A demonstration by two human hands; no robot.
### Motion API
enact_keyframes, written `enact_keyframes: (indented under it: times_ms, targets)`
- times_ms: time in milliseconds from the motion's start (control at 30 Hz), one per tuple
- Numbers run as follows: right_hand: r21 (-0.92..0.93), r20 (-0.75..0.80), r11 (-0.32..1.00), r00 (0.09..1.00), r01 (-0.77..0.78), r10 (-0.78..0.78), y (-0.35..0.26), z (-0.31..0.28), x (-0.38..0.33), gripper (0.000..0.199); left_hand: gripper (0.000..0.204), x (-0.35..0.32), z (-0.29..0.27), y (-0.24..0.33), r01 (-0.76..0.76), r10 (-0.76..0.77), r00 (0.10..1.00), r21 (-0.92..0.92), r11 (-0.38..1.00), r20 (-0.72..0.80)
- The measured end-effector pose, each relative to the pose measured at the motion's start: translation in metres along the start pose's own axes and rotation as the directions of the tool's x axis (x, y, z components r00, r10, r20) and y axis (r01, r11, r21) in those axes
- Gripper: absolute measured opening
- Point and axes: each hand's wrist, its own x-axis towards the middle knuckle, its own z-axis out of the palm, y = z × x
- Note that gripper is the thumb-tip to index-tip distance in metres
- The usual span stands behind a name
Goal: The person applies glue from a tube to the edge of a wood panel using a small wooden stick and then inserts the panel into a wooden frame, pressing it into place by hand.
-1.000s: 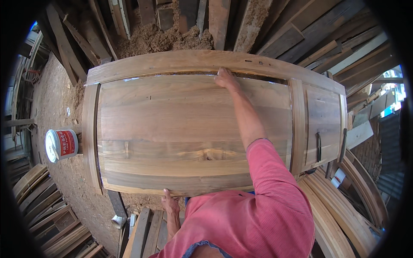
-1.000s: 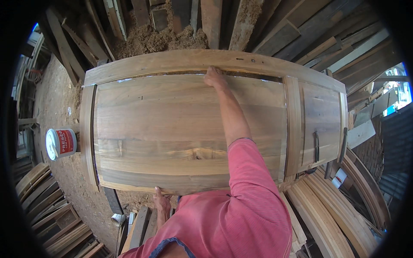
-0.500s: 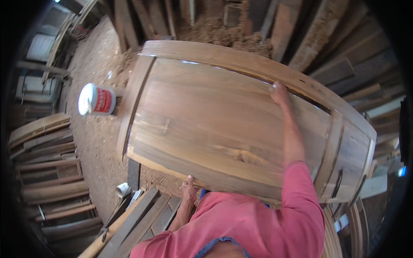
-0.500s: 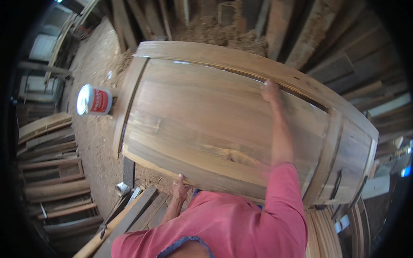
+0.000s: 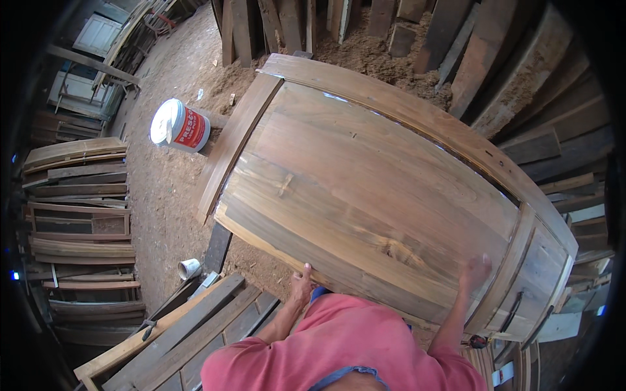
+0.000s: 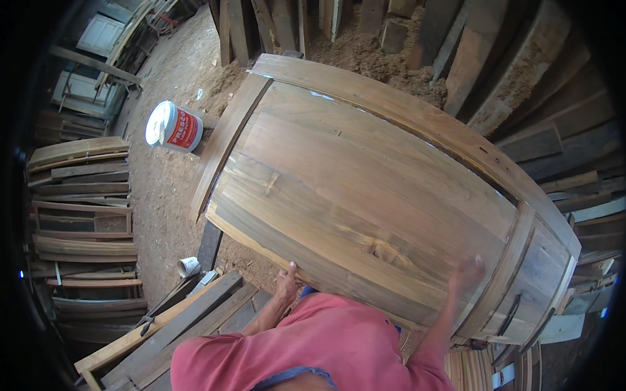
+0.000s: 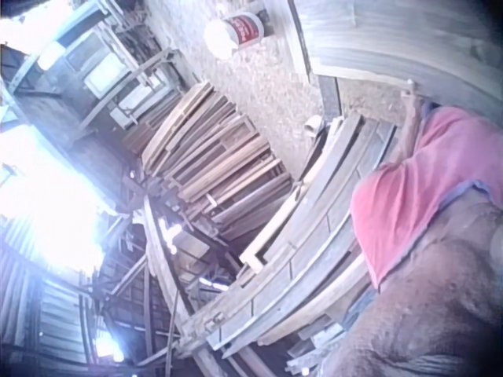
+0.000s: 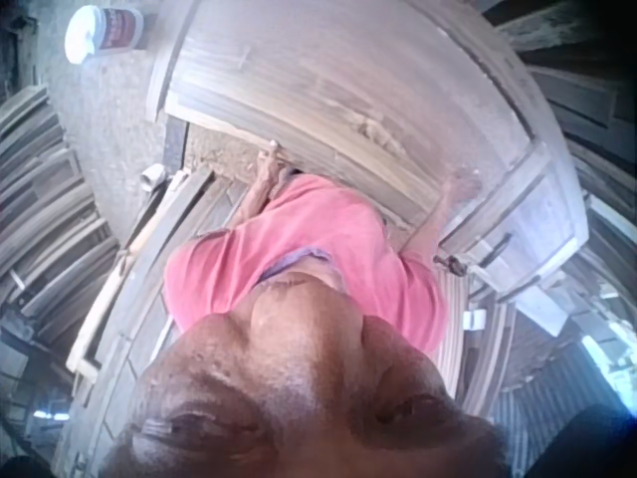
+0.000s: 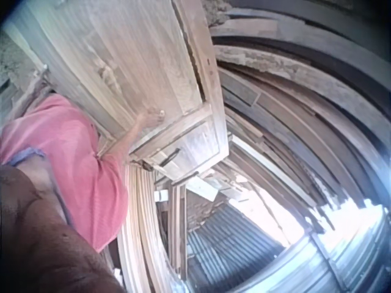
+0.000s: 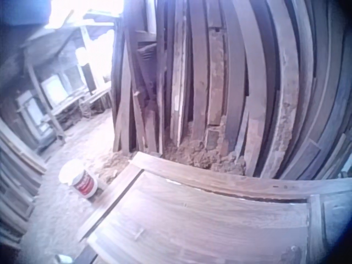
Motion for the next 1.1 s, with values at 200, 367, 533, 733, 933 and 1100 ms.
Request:
enact_keyframes:
  times_ms: [200,367,533,733,933,1100]
  targets:
    - [-0.109,0.25,-0.02,-0.047,-0.994,0.967,0.104,-0.127,-0.187,0.062,0.049,0.009,-0.001,0.005,0.115,-0.113,0.992,0.024,0.993,-0.051]
    - [0.25,0.73,-0.509,-0.185,-0.823,0.658,0.047,-0.108,-0.24,0.078,0.057,-0.013,0.005,0.014,0.112,-0.111,0.992,-0.02,0.993,0.06]
    - [0.37,0.846,-0.684,-0.076,-0.629,0.527,0.081,-0.066,-0.284,0.068,0.058,-0.007,0.011,0.02,0.157,-0.158,0.987,0.033,0.987,0.041]
    - [0.397,0.818,-0.685,-0.102,-0.611,0.566,0.06,-0.07,-0.25,0.04,0.057,0.0,-0.005,0.018,0.173,-0.174,0.984,0.024,0.985,0.045]
    - [0.385,0.793,-0.611,-0.092,-0.692,0.603,0.062,-0.076,-0.248,0.026,0.058,0.007,-0.008,0.013,0.205,-0.202,0.973,-0.015,0.979,0.108]
    - [0.379,0.765,-0.528,-0.063,-0.76,0.641,0.089,-0.059,-0.267,0.015,0.063,-0.012,0.017,0.021,0.17,-0.171,0.981,0.021,0.985,0.097]
